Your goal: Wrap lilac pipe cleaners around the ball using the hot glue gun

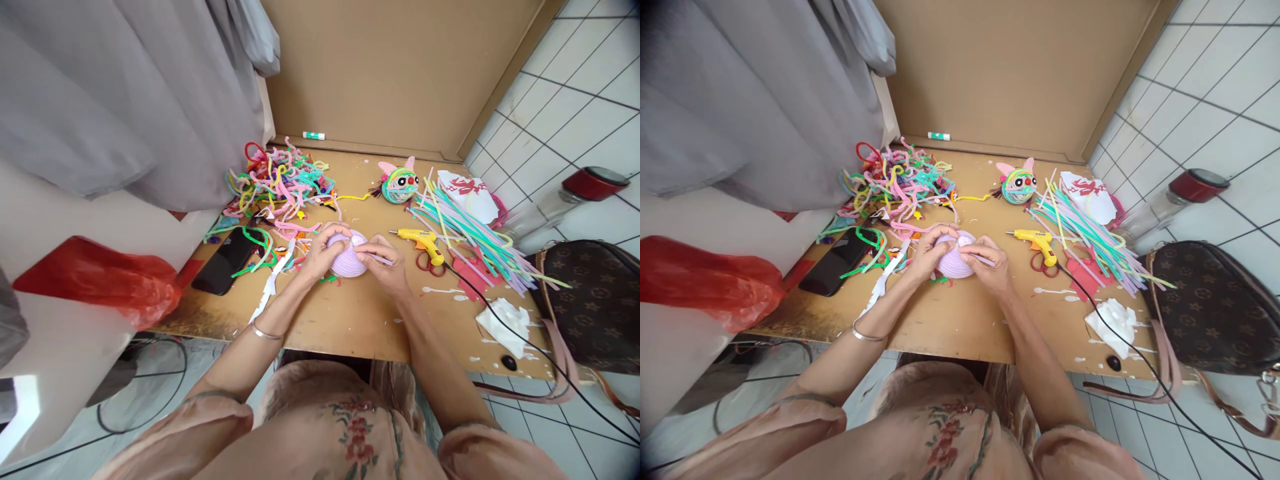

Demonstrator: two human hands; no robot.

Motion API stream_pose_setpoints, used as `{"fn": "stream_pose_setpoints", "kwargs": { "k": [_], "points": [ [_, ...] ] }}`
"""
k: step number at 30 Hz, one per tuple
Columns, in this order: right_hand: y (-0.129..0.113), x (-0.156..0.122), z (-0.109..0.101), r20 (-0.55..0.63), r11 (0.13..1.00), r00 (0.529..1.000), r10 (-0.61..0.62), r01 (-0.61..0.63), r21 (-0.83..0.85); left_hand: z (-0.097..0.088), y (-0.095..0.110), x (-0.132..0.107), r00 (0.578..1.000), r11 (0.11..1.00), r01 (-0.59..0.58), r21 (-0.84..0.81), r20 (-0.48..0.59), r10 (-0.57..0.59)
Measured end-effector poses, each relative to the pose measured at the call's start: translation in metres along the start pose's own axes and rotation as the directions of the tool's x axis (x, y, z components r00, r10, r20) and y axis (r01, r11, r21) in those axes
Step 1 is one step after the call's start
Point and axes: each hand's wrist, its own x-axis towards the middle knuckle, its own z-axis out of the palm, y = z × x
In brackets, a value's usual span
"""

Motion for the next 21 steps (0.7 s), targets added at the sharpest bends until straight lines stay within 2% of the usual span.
{"fn": "stream_pose_setpoints", "kwargs": {
  "k": [5,21],
  "points": [
    [0.0016,-0.0006,-0.0012,0.02,0.999,0.999,-0.034,0.034,-0.01,0.0001,0.001,-0.0002,1.0,1.0,0.003,-0.023,0.005,-0.003],
    [-0.0005,-0.0007,0.0006,-0.002,0.999,1.0,0.022,-0.022,-0.028,0.0005,-0.0008,0.0014,0.999,0.999,0.033,-0.006,0.004,-0.033]
  ]
}}
